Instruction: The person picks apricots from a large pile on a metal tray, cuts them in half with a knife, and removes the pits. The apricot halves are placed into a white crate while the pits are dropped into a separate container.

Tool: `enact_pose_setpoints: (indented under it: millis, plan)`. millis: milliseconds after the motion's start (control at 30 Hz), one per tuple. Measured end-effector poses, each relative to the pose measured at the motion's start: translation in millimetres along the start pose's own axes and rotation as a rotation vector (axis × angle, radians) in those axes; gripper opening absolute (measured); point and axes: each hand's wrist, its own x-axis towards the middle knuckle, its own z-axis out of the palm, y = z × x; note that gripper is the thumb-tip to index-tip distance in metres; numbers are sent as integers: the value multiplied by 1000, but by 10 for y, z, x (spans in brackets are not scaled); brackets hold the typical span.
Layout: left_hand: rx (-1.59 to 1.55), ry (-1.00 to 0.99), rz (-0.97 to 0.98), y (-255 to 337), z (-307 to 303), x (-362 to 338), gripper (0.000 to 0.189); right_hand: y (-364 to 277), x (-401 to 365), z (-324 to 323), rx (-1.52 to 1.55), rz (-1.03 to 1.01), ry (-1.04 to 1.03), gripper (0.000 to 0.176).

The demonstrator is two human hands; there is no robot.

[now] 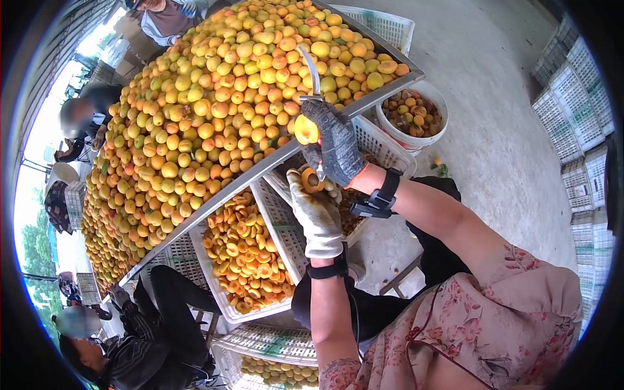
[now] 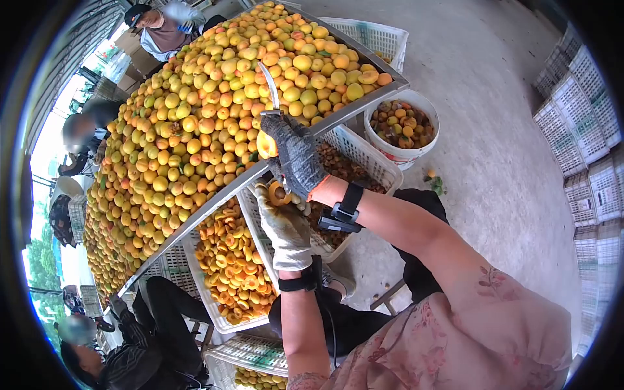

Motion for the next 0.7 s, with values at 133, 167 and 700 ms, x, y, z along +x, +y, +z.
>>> enact_pose_setpoints:
  millis: [133, 167, 700]
  plan:
    - [40, 90, 34, -53, 83, 1, 35, 112, 65, -23, 52, -171, 17, 14]
    - [41, 89, 30, -91, 85, 2, 35, 132, 82, -54, 120, -159, 6, 15]
    - [631, 110, 347, -119, 98, 76, 34, 37, 220, -208, 562, 539, 34, 24]
